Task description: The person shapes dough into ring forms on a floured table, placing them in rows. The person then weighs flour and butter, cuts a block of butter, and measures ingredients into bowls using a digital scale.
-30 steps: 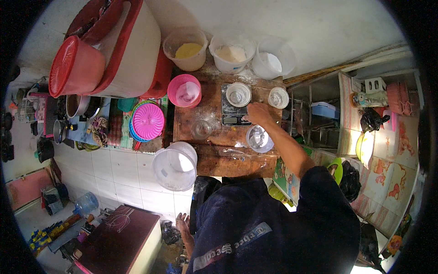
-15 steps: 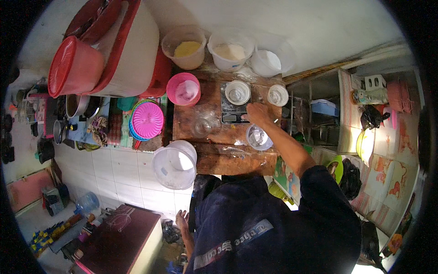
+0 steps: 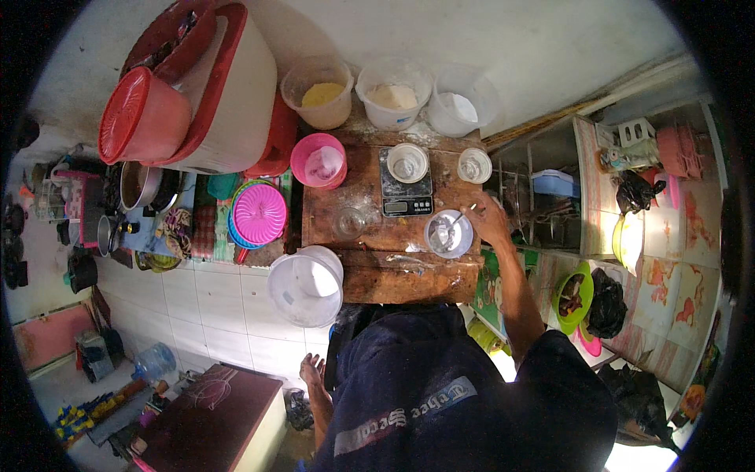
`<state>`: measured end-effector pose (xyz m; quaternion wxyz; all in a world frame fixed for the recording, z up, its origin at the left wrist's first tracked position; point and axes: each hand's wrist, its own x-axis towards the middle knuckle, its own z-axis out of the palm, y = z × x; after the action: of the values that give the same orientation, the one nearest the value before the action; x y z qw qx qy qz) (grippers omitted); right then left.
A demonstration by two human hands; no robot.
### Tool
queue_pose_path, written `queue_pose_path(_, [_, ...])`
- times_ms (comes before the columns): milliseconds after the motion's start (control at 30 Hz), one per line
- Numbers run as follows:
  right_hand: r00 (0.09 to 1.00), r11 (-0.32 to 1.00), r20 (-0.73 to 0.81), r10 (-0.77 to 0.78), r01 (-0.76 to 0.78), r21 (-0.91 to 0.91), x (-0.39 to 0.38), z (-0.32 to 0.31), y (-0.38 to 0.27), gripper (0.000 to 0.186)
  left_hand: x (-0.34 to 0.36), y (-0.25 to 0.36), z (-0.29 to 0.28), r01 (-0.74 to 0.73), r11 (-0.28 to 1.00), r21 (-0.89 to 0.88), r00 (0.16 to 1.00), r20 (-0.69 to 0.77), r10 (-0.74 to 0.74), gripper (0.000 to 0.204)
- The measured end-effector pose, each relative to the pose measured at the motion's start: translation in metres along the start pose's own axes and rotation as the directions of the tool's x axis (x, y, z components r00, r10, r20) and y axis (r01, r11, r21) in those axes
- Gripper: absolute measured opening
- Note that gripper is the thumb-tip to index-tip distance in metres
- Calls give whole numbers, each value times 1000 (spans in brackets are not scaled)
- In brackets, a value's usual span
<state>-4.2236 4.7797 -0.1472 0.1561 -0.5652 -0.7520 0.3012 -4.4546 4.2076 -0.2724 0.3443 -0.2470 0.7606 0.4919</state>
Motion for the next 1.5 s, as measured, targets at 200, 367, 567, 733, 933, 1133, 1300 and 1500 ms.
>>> queue_pose_path(200, [996,982,20,92,-94,162,-24,16,-1,29,5,12,0,16,996,-89,999,-28,-18,38])
queue_pose_path(367, [990,985,131,-49,27,169,-65,19,-28,21,-2,27,3,33,997,-70,999,-27,-35,38])
queue_pose_path(567, [995,992,-81,-51,60,111,-95,3,-38,18,-4,35,3,111,993,-48,993,-38,-113,37])
queue_pose_path(733, [946,907,-235,225,-115,404,-51,-39,-32,23,7,21,-4,103,994,-34,995,-9,-103,37])
queue_pose_path(933, [874,767,-458,159,183,616,108,-83,-33,36,-1,16,-26,74,994,-84,997,20,-73,45])
queue_pose_path(1133, [927,953,-247,-284,242,-184,253,-34,-37,23,-37,19,-47,36,996,-87,981,-186,-52,36])
queue_pose_path(1300, [936,810,22,-351,316,-494,310,-4,-11,19,-52,-12,-66,87,960,-265,949,-270,-160,24])
queue_pose_path(1500, [977,834,150,-150,207,-511,324,5,12,33,-52,-52,-84,34,960,-277,995,-76,-57,17])
